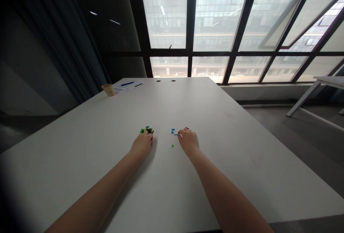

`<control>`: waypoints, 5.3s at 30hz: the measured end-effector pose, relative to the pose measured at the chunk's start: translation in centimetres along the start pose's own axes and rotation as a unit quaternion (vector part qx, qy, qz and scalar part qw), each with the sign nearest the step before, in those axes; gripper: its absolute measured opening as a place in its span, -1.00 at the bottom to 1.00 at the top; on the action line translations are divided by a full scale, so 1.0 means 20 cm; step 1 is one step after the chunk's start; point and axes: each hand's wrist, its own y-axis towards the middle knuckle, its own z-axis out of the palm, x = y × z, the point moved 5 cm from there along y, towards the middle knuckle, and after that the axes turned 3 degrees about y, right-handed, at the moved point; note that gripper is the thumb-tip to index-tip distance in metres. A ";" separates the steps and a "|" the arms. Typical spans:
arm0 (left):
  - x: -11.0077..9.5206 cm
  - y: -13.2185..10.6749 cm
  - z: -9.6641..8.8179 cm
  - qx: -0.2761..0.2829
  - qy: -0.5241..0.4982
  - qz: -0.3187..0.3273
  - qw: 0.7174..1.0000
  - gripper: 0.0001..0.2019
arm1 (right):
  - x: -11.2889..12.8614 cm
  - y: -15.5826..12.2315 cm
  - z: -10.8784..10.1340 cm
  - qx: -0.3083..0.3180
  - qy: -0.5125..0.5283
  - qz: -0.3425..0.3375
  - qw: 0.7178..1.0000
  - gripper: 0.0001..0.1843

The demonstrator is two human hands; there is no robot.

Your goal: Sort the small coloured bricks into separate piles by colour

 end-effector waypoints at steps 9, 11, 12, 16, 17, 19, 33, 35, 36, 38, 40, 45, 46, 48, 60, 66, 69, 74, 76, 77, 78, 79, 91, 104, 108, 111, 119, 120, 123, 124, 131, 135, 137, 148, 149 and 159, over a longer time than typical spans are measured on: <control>0.01 0.02 0.01 0.020 -0.030 -0.004 0.999 -0.80 | 0.01 -0.04 0.02 0.042 0.016 -0.010 0.999 -0.71; 0.01 0.03 0.01 0.014 -0.022 0.000 1.000 -0.82 | 0.00 -0.04 0.01 0.034 0.021 -0.004 0.999 -0.69; 0.01 0.03 0.01 0.010 -0.017 0.002 1.000 -0.84 | 0.00 -0.03 0.01 0.026 0.025 0.000 0.999 -0.69; -0.02 0.03 0.00 0.002 -0.044 0.033 0.998 -0.88 | -0.04 -0.03 -0.02 0.001 0.043 0.008 0.999 -0.71; -0.04 0.03 0.00 0.005 -0.074 0.045 0.996 -0.89 | -0.04 -0.03 -0.03 -0.002 0.050 0.008 0.999 -0.72; -0.08 0.02 0.00 0.022 -0.153 0.069 0.986 -0.92 | -0.05 -0.03 -0.05 -0.009 0.063 0.004 0.998 -0.74; -0.19 -0.09 0.22 0.239 -0.636 -0.113 0.725 -0.73 | 0.13 -0.08 -0.11 -0.033 0.134 -0.130 0.982 -0.77; -0.18 -0.09 0.23 0.247 -0.639 -0.124 0.718 -0.74 | 0.16 -0.09 -0.13 -0.040 0.138 -0.146 0.979 -0.76; -0.18 -0.09 0.23 0.250 -0.639 -0.129 0.716 -0.75 | 0.17 -0.10 -0.14 -0.045 0.139 -0.153 0.977 -0.75; -0.17 -0.10 0.23 0.255 -0.637 -0.135 0.715 -0.76 | 0.19 -0.11 -0.15 -0.054 0.140 -0.168 0.974 -0.75; -0.17 -0.10 0.23 0.257 -0.633 -0.134 0.718 -0.76 | 0.21 -0.11 -0.17 -0.062 0.140 -0.180 0.972 -0.75; -0.20 -0.11 0.22 0.266 -0.620 -0.122 0.728 -0.73 | 0.24 -0.12 -0.19 -0.046 0.135 -0.212 0.967 -0.75; -0.20 -0.11 0.22 0.266 -0.617 -0.121 0.731 -0.72 | 0.25 -0.12 -0.18 -0.039 0.132 -0.218 0.966 -0.73; -0.20 -0.11 0.22 0.268 -0.609 -0.122 0.737 -0.71 | 0.25 -0.12 -0.18 -0.028 0.127 -0.227 0.965 -0.72; -0.13 -0.03 0.18 0.151 -0.395 -0.025 0.906 -0.90 | 0.15 -0.09 -0.12 -0.006 0.073 -0.167 0.983 -0.81; -0.11 -0.01 0.03 -0.026 0.069 0.108 0.991 -0.85 | -0.01 -0.04 0.01 0.045 0.053 -0.051 0.996 -0.80; -0.12 -0.02 0.05 -0.001 0.164 0.108 0.980 -0.81 | -0.02 -0.02 0.05 0.060 0.052 -0.038 0.996 -0.76; -0.13 -0.02 0.04 -0.004 0.217 0.103 0.971 -0.79 | -0.01 -0.02 0.04 0.055 0.060 -0.022 0.996 -0.76; -0.11 -0.02 0.01 -0.014 0.248 0.079 0.966 -0.79 | -0.02 -0.03 0.02 0.052 0.055 -0.011 0.997 -0.81; -0.09 -0.02 -0.01 -0.015 0.265 0.063 0.962 -0.78 | -0.02 -0.04 0.01 0.054 0.051 -0.008 0.997 -0.81; -0.08 -0.02 -0.02 -0.011 0.281 0.046 0.958 -0.78 | -0.02 -0.05 0.00 0.058 0.049 -0.007 0.997 -0.81; -0.07 -0.02 -0.03 -0.003 0.295 0.029 0.955 -0.78 | -0.01 -0.06 0.00 0.065 0.047 -0.011 0.997 -0.81; -0.05 -0.03 -0.02 0.076 0.312 0.003 0.947 -0.75 | 0.01 -0.07 0.01 0.080 0.025 -0.002 0.996 -0.74; -0.04 -0.01 0.00 0.047 0.300 0.016 0.953 -0.69 | 0.00 -0.06 0.01 0.087 0.014 0.019 0.996 -0.70; -0.04 -0.01 0.00 0.053 0.289 0.013 0.956 -0.68 | 0.03 -0.07 0.01 0.110 -0.002 0.007 0.994 -0.67; -0.04 0.00 0.00 0.047 0.267 0.010 0.962 -0.69 | 0.05 -0.07 0.00 0.105 -0.004 -0.001 0.994 -0.65; -0.05 0.02 0.00 0.000 0.064 0.067 0.996 -0.75 | -0.01 -0.05 -0.04 0.032 0.052 0.009 0.998 -0.68; -0.07 0.02 0.00 0.005 0.013 0.077 0.997 -0.77 | -0.01 -0.05 -0.05 0.025 0.058 0.005 0.998 -0.68; -0.12 0.00 0.01 0.012 -0.135 0.102 0.986 -0.84 | 0.02 -0.05 -0.07 0.010 0.075 -0.023 0.997 -0.70; -0.13 0.00 0.01 0.013 -0.176 0.102 0.979 -0.85 | 0.03 -0.05 -0.07 0.009 0.082 -0.038 0.996 -0.71; -0.15 -0.01 0.07 0.035 -0.332 0.078 0.939 -0.75 | 0.16 -0.08 -0.11 -0.007 0.126 -0.162 0.979 -0.75; -0.14 -0.01 0.08 0.046 -0.392 0.056 0.917 -0.73 | 0.20 -0.10 -0.13 -0.013 0.125 -0.189 0.974 -0.77; -0.15 -0.01 0.10 0.066 -0.424 0.043 0.902 -0.71 | 0.21 -0.11 -0.13 -0.018 0.120 -0.187 0.975 -0.78; -0.15 -0.03 0.15 0.111 -0.506 0.011 0.855 -0.62 | 0.22 -0.12 -0.14 -0.047 0.109 -0.171 0.978 -0.81; -0.15 -0.03 0.15 0.110 -0.507 0.010 0.855 -0.62 | 0.22 -0.12 -0.14 -0.050 0.110 -0.171 0.978 -0.81; -0.14 -0.01 0.14 0.091 -0.470 0.024 0.878 -0.70 | 0.19 -0.10 -0.14 -0.083 0.116 -0.142 0.980 -0.83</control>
